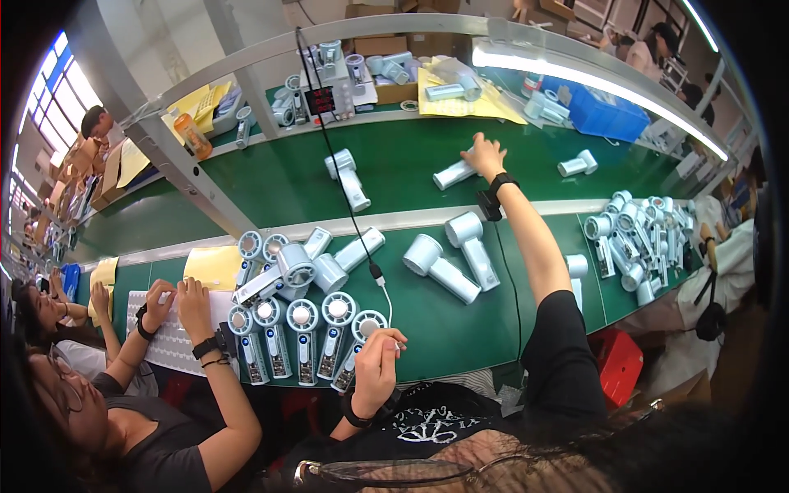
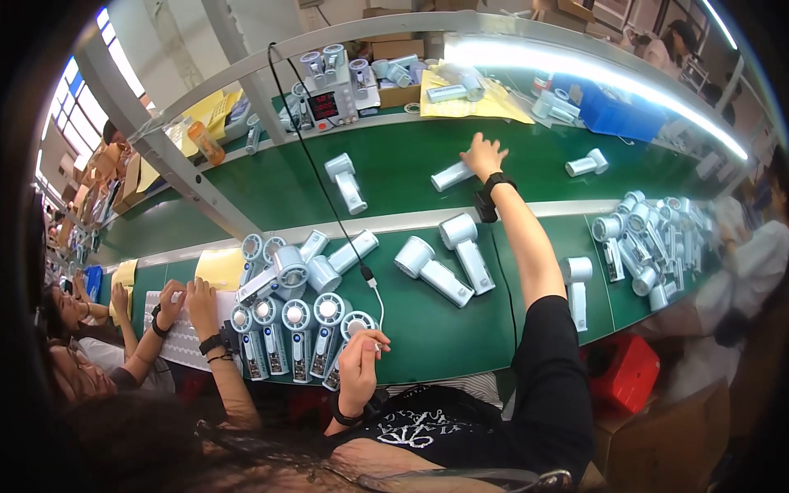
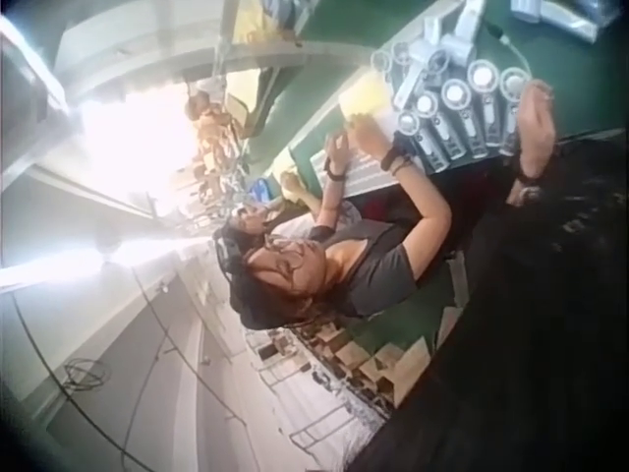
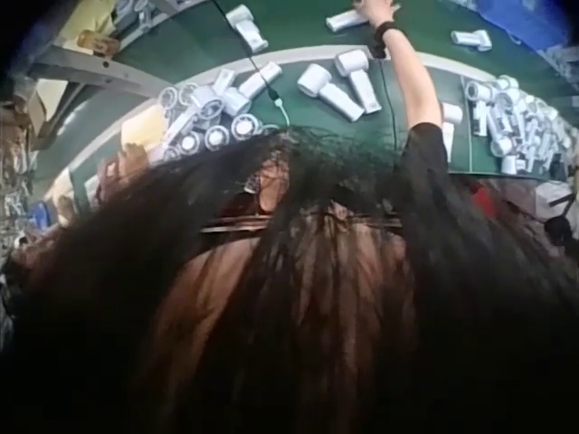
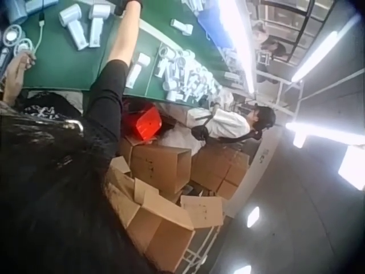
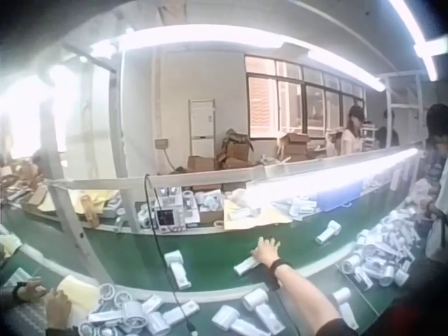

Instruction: Assembling handheld electronic devices by fitting plastic housings and internal components together on an assembly line.

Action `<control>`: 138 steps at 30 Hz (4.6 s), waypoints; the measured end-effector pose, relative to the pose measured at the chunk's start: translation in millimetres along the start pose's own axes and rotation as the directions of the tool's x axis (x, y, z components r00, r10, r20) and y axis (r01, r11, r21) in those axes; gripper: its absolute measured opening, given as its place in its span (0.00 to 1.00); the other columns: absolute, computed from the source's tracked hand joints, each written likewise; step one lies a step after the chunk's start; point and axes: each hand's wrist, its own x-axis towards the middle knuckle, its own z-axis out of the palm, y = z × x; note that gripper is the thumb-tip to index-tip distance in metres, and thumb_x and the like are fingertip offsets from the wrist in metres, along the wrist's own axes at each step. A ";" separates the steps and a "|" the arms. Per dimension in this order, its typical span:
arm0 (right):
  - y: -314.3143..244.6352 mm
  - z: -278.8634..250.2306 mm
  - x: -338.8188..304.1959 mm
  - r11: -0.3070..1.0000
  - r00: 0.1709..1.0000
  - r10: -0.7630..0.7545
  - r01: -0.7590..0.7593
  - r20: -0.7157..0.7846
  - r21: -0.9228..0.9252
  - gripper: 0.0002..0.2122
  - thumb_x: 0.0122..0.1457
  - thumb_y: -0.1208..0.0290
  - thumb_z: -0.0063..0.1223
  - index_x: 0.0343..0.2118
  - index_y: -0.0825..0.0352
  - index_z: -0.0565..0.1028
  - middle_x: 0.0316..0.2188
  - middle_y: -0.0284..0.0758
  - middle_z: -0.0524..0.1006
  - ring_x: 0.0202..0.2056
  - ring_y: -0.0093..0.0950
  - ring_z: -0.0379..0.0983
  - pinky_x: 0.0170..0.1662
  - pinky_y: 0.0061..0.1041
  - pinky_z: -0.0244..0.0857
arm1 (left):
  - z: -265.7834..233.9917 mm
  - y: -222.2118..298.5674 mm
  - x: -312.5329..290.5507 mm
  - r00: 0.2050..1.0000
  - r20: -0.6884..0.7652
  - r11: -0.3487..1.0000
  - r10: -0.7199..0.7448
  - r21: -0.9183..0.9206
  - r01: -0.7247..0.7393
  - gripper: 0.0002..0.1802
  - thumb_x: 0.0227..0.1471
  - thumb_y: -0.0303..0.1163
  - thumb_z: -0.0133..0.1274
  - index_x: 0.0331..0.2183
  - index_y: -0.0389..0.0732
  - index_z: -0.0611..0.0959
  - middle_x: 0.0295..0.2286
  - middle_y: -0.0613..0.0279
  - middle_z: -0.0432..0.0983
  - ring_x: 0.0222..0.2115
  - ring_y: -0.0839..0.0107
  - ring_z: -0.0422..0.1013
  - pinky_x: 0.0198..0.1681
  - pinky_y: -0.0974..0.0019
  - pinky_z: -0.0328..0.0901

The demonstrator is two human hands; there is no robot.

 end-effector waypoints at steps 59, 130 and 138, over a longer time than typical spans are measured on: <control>-35.1 -142.6 -370.3 -0.623 0.934 -0.294 -0.349 0.203 0.700 0.27 0.65 0.57 0.40 0.60 0.70 0.52 0.51 0.41 0.64 0.52 0.32 0.64 0.54 0.42 0.63 | 60.4 29.0 -7.6 0.938 0.136 0.948 0.318 -0.011 -0.320 0.03 0.51 0.20 0.51 0.31 0.33 0.76 0.23 0.56 0.71 0.21 0.62 0.68 0.25 0.65 0.63; 7.1 -156.7 -357.0 0.260 0.704 -0.479 0.685 -0.525 0.681 0.45 0.36 0.55 0.74 0.53 0.65 0.54 0.36 0.47 0.74 0.38 0.37 0.75 0.47 0.51 0.67 | 21.1 -5.1 -11.9 0.979 0.071 0.982 0.189 0.002 -0.189 0.19 0.63 0.31 0.37 0.25 0.29 0.74 0.35 0.59 0.69 0.22 0.78 0.62 0.24 0.75 0.57; 78.8 -227.1 -343.4 -0.705 0.925 0.222 0.371 -0.309 0.605 0.38 0.50 0.48 0.59 0.54 0.66 0.53 0.33 0.41 0.69 0.28 0.30 0.66 0.30 0.30 0.65 | -6.0 -1.8 -10.0 0.968 -0.235 0.996 0.084 0.002 -0.086 0.17 0.61 0.28 0.39 0.23 0.31 0.73 0.35 0.60 0.66 0.21 0.78 0.60 0.23 0.75 0.56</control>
